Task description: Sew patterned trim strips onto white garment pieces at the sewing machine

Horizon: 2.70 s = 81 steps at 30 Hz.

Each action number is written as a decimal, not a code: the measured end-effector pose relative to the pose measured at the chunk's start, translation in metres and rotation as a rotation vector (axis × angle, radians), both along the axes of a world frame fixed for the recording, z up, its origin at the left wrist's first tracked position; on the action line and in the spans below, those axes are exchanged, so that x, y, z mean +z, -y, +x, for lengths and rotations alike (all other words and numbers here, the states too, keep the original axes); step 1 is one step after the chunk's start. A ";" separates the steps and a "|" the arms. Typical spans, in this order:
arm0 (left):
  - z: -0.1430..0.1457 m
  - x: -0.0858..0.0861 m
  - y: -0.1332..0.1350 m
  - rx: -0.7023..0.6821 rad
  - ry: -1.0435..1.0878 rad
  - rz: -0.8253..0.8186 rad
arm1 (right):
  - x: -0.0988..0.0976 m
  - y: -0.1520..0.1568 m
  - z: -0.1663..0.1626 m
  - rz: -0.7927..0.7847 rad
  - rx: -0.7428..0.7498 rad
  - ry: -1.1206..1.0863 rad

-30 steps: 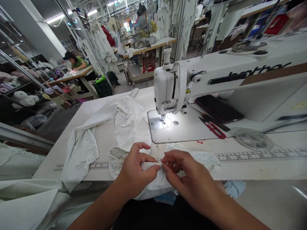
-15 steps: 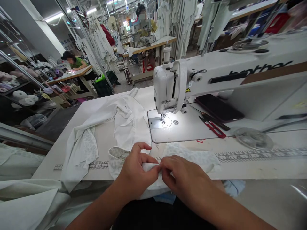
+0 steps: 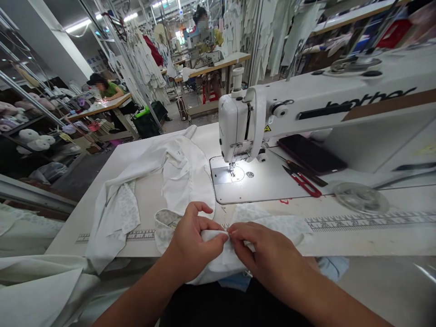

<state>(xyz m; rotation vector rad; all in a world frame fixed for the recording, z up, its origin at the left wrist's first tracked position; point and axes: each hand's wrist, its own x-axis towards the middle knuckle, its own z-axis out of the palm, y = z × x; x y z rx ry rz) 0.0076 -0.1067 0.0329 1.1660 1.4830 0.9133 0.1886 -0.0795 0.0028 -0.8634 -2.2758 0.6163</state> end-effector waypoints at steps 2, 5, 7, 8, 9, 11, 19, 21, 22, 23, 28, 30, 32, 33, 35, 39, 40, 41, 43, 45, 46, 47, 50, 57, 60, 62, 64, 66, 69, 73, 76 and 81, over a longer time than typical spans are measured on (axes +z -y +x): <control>0.000 0.000 0.001 -0.002 -0.008 -0.005 | -0.002 0.000 0.002 0.074 0.061 -0.001; 0.001 0.001 0.001 -0.005 -0.009 -0.010 | -0.006 0.000 0.001 0.132 0.101 -0.008; 0.002 0.002 0.001 0.000 -0.012 -0.011 | -0.007 0.000 -0.002 0.137 0.078 -0.016; 0.002 0.002 0.001 0.003 -0.012 -0.012 | -0.007 0.001 -0.004 0.135 0.055 -0.024; 0.002 0.002 0.000 0.006 -0.011 -0.013 | -0.007 0.001 -0.006 0.131 0.025 -0.037; 0.002 0.002 0.000 0.010 0.000 -0.010 | -0.004 0.001 -0.008 0.113 -0.045 -0.079; -0.001 0.003 -0.001 0.033 0.086 -0.007 | 0.003 -0.002 -0.004 0.027 -0.164 -0.353; -0.001 0.003 0.000 0.024 0.076 -0.003 | 0.001 -0.001 -0.002 0.018 -0.111 -0.276; -0.001 0.003 0.000 0.020 0.068 0.002 | 0.000 0.000 -0.001 0.023 -0.092 -0.226; 0.000 0.003 0.001 0.017 0.055 0.010 | -0.001 0.000 -0.001 0.028 -0.077 -0.176; 0.001 0.001 0.003 0.030 -0.016 0.045 | -0.003 0.001 0.001 0.050 0.008 -0.035; 0.000 0.001 0.004 0.032 -0.028 0.039 | -0.002 0.000 0.000 0.045 0.041 -0.020; 0.000 0.001 0.004 0.027 -0.027 0.031 | -0.001 -0.001 -0.001 0.048 0.061 -0.010; 0.000 0.001 0.004 0.023 -0.025 0.028 | -0.001 -0.001 -0.002 0.058 0.058 -0.008; 0.001 0.001 0.004 0.015 -0.022 0.022 | -0.001 -0.001 -0.005 0.093 0.039 -0.013; 0.002 0.003 0.004 0.026 -0.015 0.018 | -0.001 -0.003 -0.009 0.136 -0.027 -0.074; 0.002 0.004 0.004 0.035 -0.005 0.016 | 0.001 -0.004 -0.010 0.127 -0.054 -0.095; 0.003 0.005 0.004 0.046 0.007 0.017 | 0.002 -0.005 -0.010 0.114 -0.088 -0.126; 0.003 0.006 0.003 0.071 0.038 0.024 | 0.006 -0.007 -0.009 0.088 -0.149 -0.207; 0.002 0.007 0.003 0.083 0.056 0.033 | 0.007 -0.007 -0.008 0.054 -0.185 -0.278; 0.002 0.008 0.003 0.078 0.056 0.030 | 0.007 -0.006 -0.007 0.036 -0.195 -0.301; 0.002 0.007 0.003 0.073 0.052 0.029 | 0.006 -0.005 -0.006 0.018 -0.197 -0.313; 0.002 0.006 0.003 0.083 0.033 0.033 | 0.001 -0.002 -0.001 -0.053 -0.172 -0.309; 0.000 0.003 0.004 0.088 -0.094 0.049 | 0.009 -0.005 0.017 -0.051 -0.161 -0.191; 0.000 0.001 0.005 0.060 -0.158 0.087 | 0.016 -0.004 0.017 0.108 -0.093 -0.070; 0.001 0.001 0.006 0.044 -0.172 0.105 | 0.018 -0.002 0.013 0.178 -0.055 -0.003; 0.002 0.002 0.007 0.025 -0.156 0.097 | 0.019 -0.002 0.009 0.224 -0.040 0.001; 0.001 0.004 0.007 -0.002 -0.121 0.075 | 0.019 -0.005 0.006 0.226 -0.022 -0.058; -0.001 0.007 0.006 -0.031 -0.078 0.043 | 0.018 -0.010 0.006 0.154 0.010 -0.154; -0.001 0.009 0.001 -0.052 -0.076 0.039 | 0.017 -0.011 0.005 0.087 0.029 -0.223; 0.002 0.010 0.000 -0.092 -0.057 0.018 | 0.020 -0.006 0.002 0.102 0.175 -0.266; -0.005 0.016 0.003 -0.117 0.019 -0.001 | 0.012 -0.019 0.021 0.280 0.121 0.093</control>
